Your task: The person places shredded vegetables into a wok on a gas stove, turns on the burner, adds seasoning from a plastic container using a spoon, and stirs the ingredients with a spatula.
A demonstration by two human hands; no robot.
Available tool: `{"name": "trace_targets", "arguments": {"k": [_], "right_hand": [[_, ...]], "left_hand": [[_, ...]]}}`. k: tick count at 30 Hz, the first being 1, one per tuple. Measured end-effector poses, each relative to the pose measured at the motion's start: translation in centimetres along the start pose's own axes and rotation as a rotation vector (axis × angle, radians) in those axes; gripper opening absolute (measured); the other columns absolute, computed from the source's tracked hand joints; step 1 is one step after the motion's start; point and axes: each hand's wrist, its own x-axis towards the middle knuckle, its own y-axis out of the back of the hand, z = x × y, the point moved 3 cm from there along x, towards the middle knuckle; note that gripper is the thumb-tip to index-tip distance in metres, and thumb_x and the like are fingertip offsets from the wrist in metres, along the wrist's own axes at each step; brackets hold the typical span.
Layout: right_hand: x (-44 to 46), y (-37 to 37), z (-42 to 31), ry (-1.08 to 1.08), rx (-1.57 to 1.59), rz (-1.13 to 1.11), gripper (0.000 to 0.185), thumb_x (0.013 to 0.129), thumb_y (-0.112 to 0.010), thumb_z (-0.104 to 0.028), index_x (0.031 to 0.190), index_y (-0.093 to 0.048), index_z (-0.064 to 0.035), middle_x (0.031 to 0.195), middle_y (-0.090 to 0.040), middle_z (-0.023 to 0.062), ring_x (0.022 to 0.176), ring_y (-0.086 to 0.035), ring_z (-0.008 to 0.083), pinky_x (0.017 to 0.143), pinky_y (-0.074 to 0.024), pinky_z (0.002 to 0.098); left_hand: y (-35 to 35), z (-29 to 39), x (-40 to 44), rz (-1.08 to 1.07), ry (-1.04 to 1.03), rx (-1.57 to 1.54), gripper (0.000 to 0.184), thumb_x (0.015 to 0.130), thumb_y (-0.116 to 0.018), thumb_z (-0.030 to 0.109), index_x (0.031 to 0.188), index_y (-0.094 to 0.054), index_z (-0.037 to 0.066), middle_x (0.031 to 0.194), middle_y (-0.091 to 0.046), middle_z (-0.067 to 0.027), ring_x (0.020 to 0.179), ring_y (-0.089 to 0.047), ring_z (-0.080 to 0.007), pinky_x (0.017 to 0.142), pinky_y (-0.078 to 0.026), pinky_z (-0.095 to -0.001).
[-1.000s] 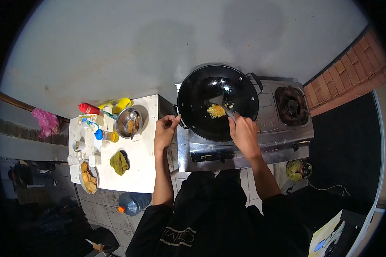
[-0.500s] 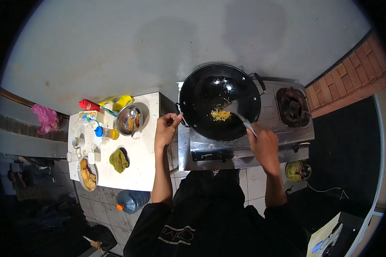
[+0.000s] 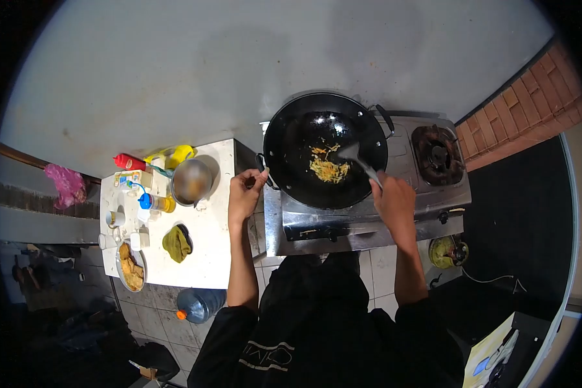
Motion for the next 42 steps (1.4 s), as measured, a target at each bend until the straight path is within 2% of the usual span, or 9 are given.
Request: {"name": "trace_targets", "arguments": {"k": [8, 10, 17, 23, 26, 28, 36, 38, 42], "right_hand": [[-1.5, 3.0, 0.8, 0.105, 0.089, 0.062, 0.02, 0.084, -0.062, -0.02, 0.093, -0.064, -0.0026, 0.068, -0.063, 0.0165, 0.066, -0.062, 0.0369, 0.058, -0.0474, 0.0445], [-2.2, 3.6, 1.2, 0.054, -0.015, -0.052, 0.021, 0.084, -0.063, -0.02, 0.095, -0.064, -0.0026, 0.069, -0.063, 0.0171, 0.066, -0.062, 0.0366, 0.058, -0.0474, 0.0443], [-0.1, 0.0, 0.4, 0.16, 0.069, 0.005, 0.022, 0.084, -0.062, -0.022, 0.096, -0.063, -0.0039, 0.07, -0.063, 0.0178, 0.067, -0.063, 0.0361, 0.058, -0.0471, 0.0455], [0.7, -0.8, 0.4, 0.055, 0.137, 0.004, 0.02, 0.085, -0.06, -0.022, 0.09, -0.063, -0.0032, 0.068, -0.061, 0.0199, 0.067, -0.061, 0.0385, 0.058, -0.0469, 0.0458], [0.5, -1.0, -0.3, 0.178, 0.183, 0.03, 0.02, 0.086, -0.059, -0.022, 0.087, -0.063, -0.0024, 0.067, -0.061, 0.0204, 0.067, -0.061, 0.0391, 0.059, -0.0468, 0.0463], [0.0, -0.1, 0.1, 0.036, 0.092, -0.007, 0.021, 0.085, -0.06, -0.023, 0.085, -0.063, -0.0024, 0.067, -0.061, 0.0203, 0.067, -0.061, 0.0389, 0.06, -0.0473, 0.0463], [0.1, -0.9, -0.2, 0.02, 0.092, -0.038, 0.022, 0.084, -0.062, -0.024, 0.081, -0.064, -0.0022, 0.069, -0.062, 0.02, 0.067, -0.061, 0.039, 0.061, -0.0481, 0.0464], [0.8, -0.9, -0.5, 0.001, 0.147, 0.086, 0.022, 0.083, -0.063, -0.025, 0.08, -0.064, -0.0026, 0.069, -0.062, 0.02, 0.068, -0.061, 0.0396, 0.061, -0.0481, 0.0464], [-0.4, -0.9, -0.2, 0.03, 0.157, -0.036, 0.021, 0.082, -0.065, -0.024, 0.088, -0.066, -0.0042, 0.07, -0.06, 0.0204, 0.071, -0.059, 0.0393, 0.064, -0.0461, 0.0467]], "left_hand": [[0.1, -0.4, 0.0, 0.0, -0.016, 0.04, 0.028, 0.088, -0.066, 0.02, 0.073, -0.061, -0.003, 0.062, -0.049, 0.0036, 0.06, -0.041, -0.0043, 0.054, -0.034, -0.0212], [0.2, 0.1, 0.1, -0.005, -0.002, 0.066, 0.027, 0.088, -0.066, 0.019, 0.075, -0.062, -0.004, 0.062, -0.051, 0.0026, 0.06, -0.042, -0.0049, 0.055, -0.035, -0.0216], [-0.1, 0.0, 0.1, 0.026, -0.016, 0.045, 0.029, 0.088, -0.067, 0.021, 0.076, -0.062, -0.005, 0.062, -0.051, 0.0013, 0.06, -0.042, -0.0063, 0.055, -0.037, -0.0234], [-0.3, 0.9, -0.2, 0.039, 0.022, 0.047, 0.029, 0.087, -0.067, 0.021, 0.075, -0.062, -0.005, 0.061, -0.051, 0.0016, 0.06, -0.042, -0.0058, 0.055, -0.036, -0.0226], [-0.2, 0.3, -0.1, 0.051, 0.035, 0.069, 0.029, 0.087, -0.068, 0.022, 0.077, -0.063, -0.005, 0.061, -0.052, 0.0012, 0.06, -0.042, -0.0056, 0.054, -0.036, -0.0225], [0.1, -0.2, 0.0, 0.048, 0.008, 0.1, 0.03, 0.087, -0.068, 0.023, 0.077, -0.064, -0.005, 0.062, -0.053, 0.0009, 0.06, -0.042, -0.0054, 0.054, -0.036, -0.0225], [0.2, 0.0, -0.4, 0.094, -0.005, 0.07, 0.026, 0.085, -0.07, 0.019, 0.082, -0.066, -0.006, 0.067, -0.06, -0.0004, 0.063, -0.049, -0.0061, 0.059, -0.042, -0.0223], [-0.1, 0.0, -0.3, 0.103, 0.029, 0.051, 0.025, 0.084, -0.071, 0.019, 0.081, -0.066, -0.006, 0.067, -0.06, -0.0002, 0.062, -0.048, -0.006, 0.058, -0.041, -0.0222], [0.0, -0.3, -0.4, 0.104, 0.036, 0.023, 0.025, 0.083, -0.072, 0.019, 0.082, -0.067, -0.005, 0.067, -0.061, -0.0015, 0.063, -0.049, -0.0061, 0.06, -0.042, -0.0226]]}}
